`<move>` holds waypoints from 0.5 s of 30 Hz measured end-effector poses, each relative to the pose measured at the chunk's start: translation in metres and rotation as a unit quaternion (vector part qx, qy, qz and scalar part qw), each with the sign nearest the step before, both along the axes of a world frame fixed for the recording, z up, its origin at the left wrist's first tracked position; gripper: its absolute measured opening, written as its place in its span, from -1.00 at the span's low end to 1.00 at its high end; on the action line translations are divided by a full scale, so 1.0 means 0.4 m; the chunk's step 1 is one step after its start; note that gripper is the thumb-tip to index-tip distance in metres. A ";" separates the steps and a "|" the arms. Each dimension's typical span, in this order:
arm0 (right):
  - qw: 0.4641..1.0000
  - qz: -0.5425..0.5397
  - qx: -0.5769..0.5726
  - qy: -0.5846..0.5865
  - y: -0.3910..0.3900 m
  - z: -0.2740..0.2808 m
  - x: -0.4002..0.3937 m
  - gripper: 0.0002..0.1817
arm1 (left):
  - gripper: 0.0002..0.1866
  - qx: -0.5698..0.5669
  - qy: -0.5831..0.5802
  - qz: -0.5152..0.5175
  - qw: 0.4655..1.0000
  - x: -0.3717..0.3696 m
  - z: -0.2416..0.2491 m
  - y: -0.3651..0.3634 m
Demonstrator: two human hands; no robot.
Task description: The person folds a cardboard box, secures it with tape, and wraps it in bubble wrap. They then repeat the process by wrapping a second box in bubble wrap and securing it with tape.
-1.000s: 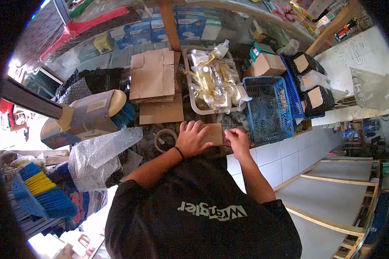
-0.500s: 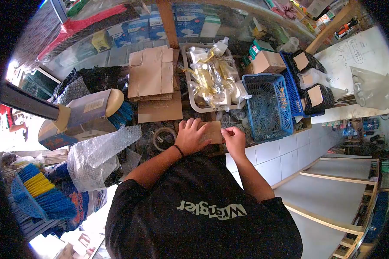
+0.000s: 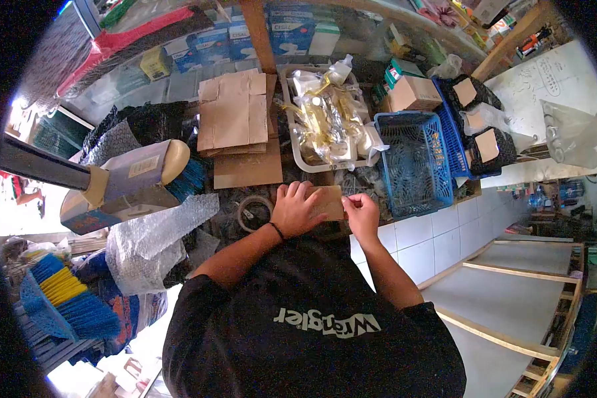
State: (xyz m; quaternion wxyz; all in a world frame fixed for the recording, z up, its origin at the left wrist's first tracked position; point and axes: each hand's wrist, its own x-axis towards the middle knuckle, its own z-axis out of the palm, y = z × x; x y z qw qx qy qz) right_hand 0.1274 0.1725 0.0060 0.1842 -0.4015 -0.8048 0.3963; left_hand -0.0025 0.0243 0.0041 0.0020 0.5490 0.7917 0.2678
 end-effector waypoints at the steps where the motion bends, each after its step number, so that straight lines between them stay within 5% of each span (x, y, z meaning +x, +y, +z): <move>1: 1.000 -0.001 -0.003 -0.006 0.000 0.000 0.001 -0.78 | -0.34 -0.002 -0.003 -0.002 1.000 0.000 0.007 0.000; 15: 1.000 0.002 0.019 0.007 -0.009 0.014 -0.005 -0.80 | -0.32 0.000 0.016 -0.002 1.000 -0.002 0.003 0.001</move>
